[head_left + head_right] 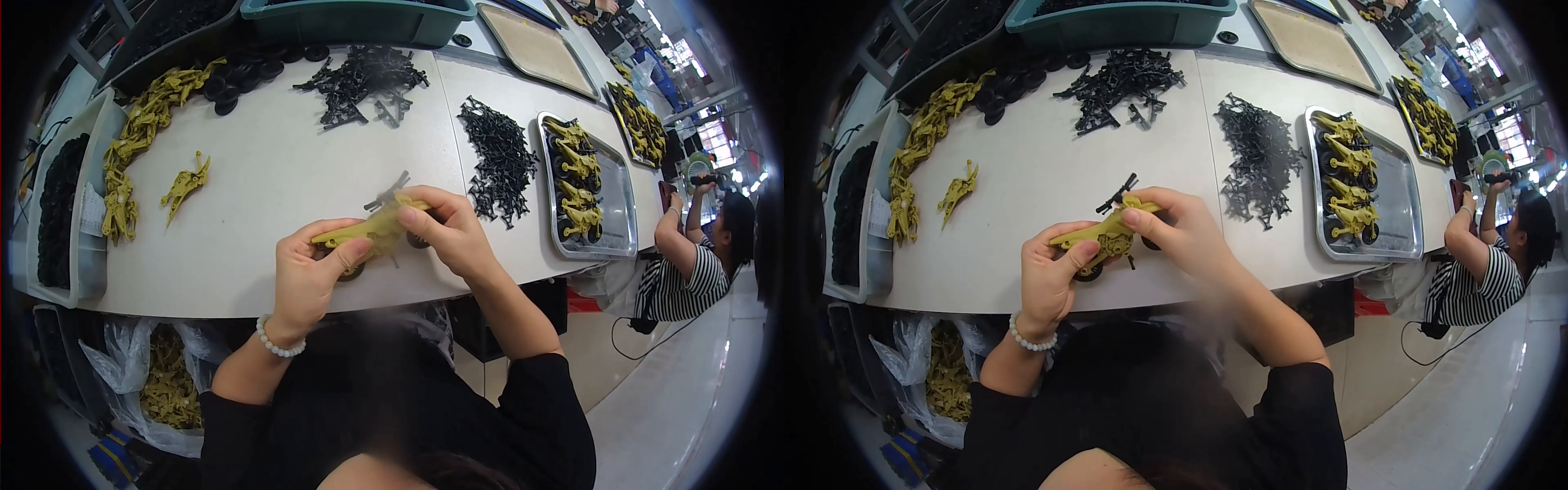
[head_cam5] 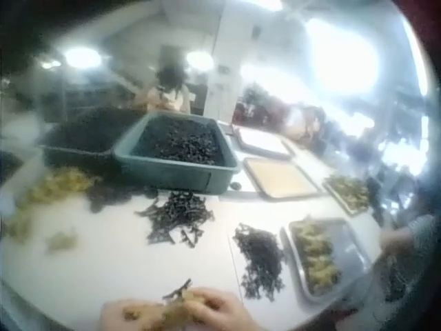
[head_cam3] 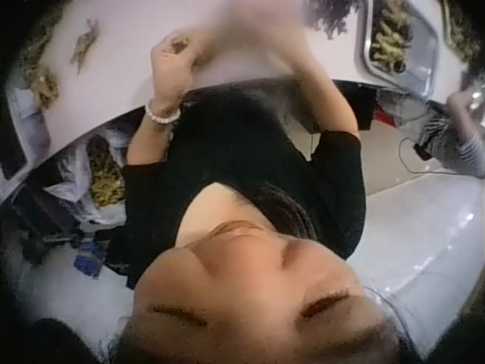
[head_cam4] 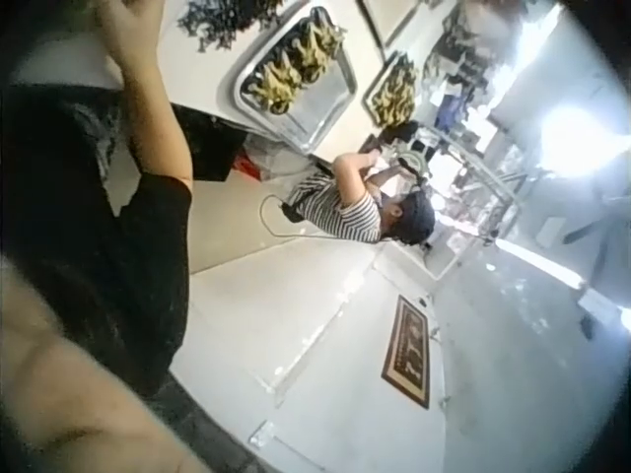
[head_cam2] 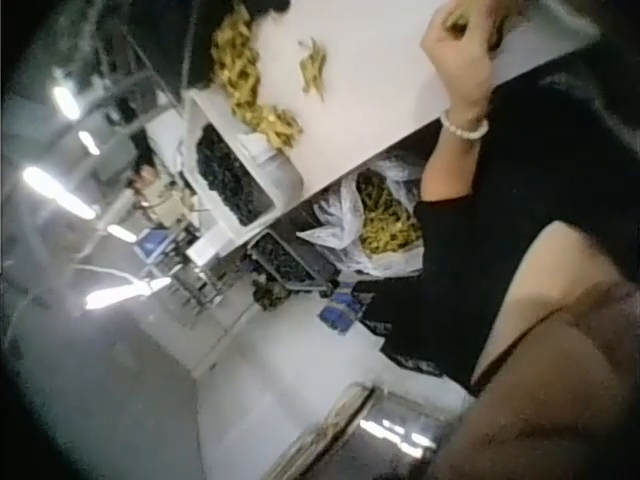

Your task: The person assembles a plastic toy motorcycle by hand, attaching plastic wheels, handlebars, plastic fairings, and exhaust pipes to a toy motorcycle chassis.

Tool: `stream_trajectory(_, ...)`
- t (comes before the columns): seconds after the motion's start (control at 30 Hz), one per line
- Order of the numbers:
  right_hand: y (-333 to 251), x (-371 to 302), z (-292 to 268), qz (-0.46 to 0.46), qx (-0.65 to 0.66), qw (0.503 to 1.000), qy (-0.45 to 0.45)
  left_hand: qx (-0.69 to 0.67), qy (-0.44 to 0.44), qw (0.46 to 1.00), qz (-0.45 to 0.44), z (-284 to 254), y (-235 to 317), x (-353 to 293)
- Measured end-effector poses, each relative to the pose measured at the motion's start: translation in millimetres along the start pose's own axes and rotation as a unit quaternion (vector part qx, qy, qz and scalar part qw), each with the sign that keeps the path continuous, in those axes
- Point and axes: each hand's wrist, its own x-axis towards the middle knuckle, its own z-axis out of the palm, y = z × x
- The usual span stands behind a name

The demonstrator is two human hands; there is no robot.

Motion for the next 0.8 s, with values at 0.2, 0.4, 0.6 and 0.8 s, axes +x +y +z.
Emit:
stream_trajectory(0.2,16,-9,6,0.036,0.105,0.993,0.041,-0.122,0.03,0.992,0.012,2,9,6)
stream_trajectory(0.4,24,-8,23,-0.001,0.175,0.984,0.041,-0.084,0.058,0.991,0.086,11,-1,0)
stream_trajectory(0.6,32,-10,25,-0.022,0.205,0.977,0.05,-0.065,0.065,0.992,0.085,9,-8,1)
stream_trajectory(0.8,11,-9,-5,-0.038,0.188,0.981,0.024,-0.036,0.038,0.997,0.061,10,-2,-1)
